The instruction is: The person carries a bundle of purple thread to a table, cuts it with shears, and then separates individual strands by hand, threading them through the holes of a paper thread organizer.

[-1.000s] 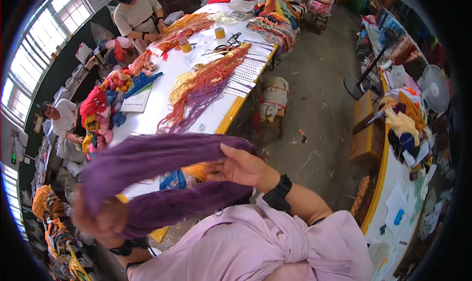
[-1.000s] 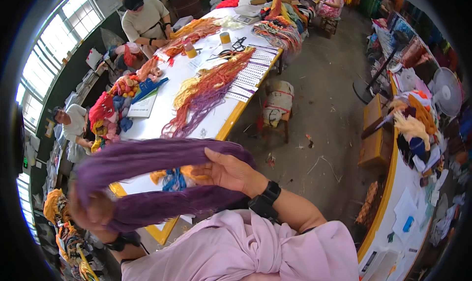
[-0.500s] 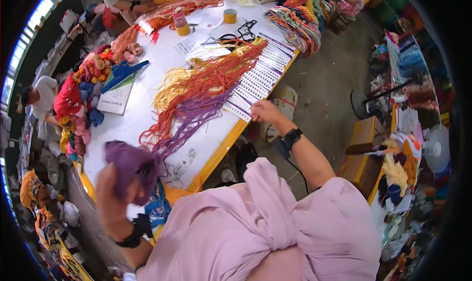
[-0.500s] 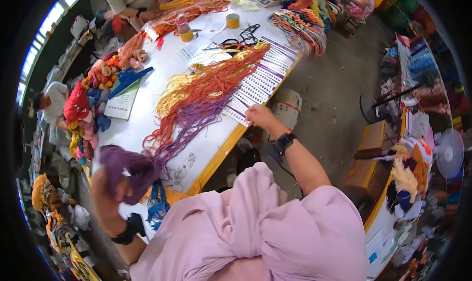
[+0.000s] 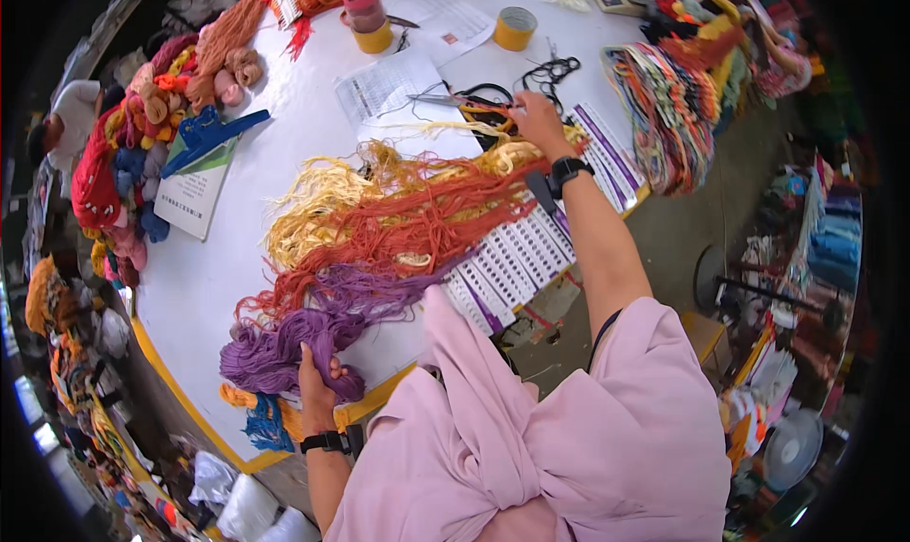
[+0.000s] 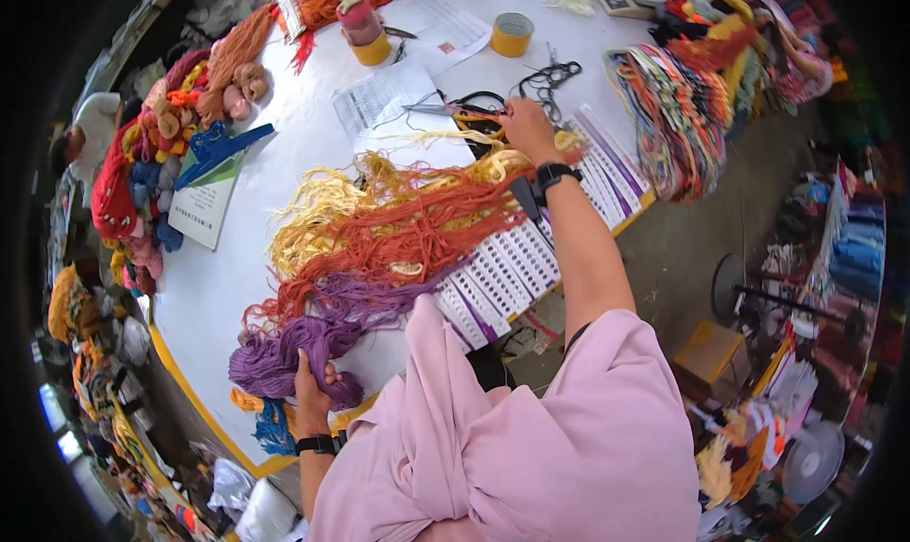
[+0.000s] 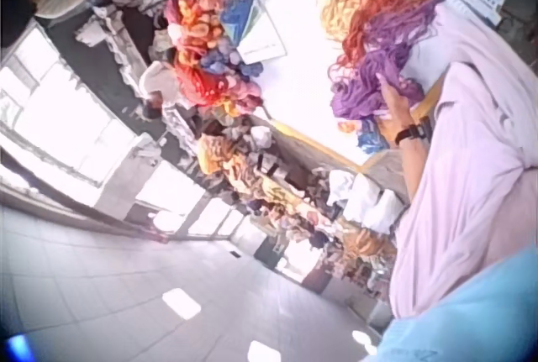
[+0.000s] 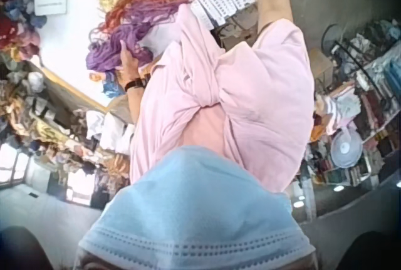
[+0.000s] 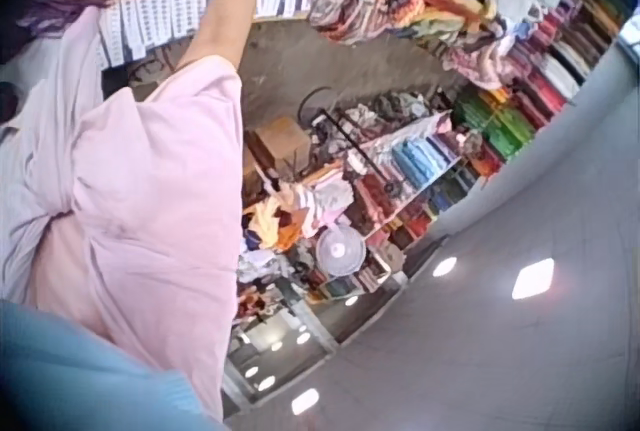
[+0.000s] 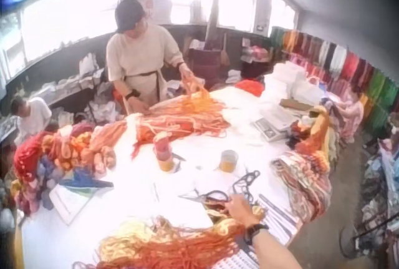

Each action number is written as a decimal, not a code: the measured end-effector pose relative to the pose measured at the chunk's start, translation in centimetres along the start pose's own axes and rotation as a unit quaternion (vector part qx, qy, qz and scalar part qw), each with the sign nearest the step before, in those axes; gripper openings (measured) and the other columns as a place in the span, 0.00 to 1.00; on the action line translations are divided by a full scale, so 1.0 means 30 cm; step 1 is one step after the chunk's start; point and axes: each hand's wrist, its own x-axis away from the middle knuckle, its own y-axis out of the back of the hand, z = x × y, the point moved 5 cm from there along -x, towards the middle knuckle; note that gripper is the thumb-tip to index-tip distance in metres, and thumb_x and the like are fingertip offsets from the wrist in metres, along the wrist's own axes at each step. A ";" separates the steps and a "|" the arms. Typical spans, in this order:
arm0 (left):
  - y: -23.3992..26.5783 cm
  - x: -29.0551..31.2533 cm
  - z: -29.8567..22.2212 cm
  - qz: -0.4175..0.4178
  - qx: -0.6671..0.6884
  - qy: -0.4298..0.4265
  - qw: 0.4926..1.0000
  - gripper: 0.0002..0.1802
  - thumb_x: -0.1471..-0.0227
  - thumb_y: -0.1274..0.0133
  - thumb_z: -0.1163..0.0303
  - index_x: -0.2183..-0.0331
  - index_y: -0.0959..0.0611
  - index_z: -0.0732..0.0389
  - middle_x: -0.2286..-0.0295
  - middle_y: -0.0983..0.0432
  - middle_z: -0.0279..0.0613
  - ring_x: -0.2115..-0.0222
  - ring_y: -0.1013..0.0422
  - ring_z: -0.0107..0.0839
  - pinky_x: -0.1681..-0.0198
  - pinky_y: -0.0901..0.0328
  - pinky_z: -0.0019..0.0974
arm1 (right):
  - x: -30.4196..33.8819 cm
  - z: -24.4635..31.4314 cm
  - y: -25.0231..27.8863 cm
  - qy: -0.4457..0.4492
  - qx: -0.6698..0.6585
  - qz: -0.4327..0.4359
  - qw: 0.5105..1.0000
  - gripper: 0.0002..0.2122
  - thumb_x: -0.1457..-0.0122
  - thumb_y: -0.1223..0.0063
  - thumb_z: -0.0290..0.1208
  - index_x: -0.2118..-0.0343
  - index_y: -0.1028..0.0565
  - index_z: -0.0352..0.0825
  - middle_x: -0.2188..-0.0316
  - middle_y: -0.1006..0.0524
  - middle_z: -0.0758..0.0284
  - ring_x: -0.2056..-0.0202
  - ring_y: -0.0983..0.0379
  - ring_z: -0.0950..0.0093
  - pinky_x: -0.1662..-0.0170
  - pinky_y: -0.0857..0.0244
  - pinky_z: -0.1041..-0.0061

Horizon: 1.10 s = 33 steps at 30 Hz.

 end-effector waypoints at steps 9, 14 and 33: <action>-0.055 -0.003 -0.020 -0.086 -0.006 0.038 0.995 0.30 0.37 0.63 0.42 0.66 0.24 0.63 0.84 0.33 0.35 0.85 0.40 0.25 0.76 0.39 0.32 | -0.341 0.067 -0.261 0.171 0.217 0.233 0.932 0.10 0.48 0.50 0.20 0.62 0.27 0.36 0.60 0.26 0.60 0.53 0.30 0.59 0.52 0.33 0.62; -0.105 -0.008 -0.050 -0.121 0.007 0.010 0.993 0.30 0.37 0.63 0.43 0.66 0.24 0.62 0.84 0.33 0.35 0.85 0.40 0.25 0.77 0.40 0.32 | -0.348 0.064 -0.207 0.233 0.095 0.295 0.922 0.09 0.46 0.53 0.19 0.62 0.31 0.35 0.63 0.26 0.55 0.56 0.29 0.54 0.56 0.34 0.61; -0.061 0.142 -0.219 0.036 -0.010 -0.131 0.991 0.21 0.39 0.53 0.49 0.64 0.23 0.60 0.80 0.30 0.35 0.83 0.38 0.23 0.72 0.33 0.32 | -0.047 0.770 0.722 0.316 -0.127 -0.142 0.930 0.06 0.42 0.53 0.19 0.62 0.30 0.31 0.72 0.24 0.56 0.69 0.24 0.62 0.66 0.32 0.71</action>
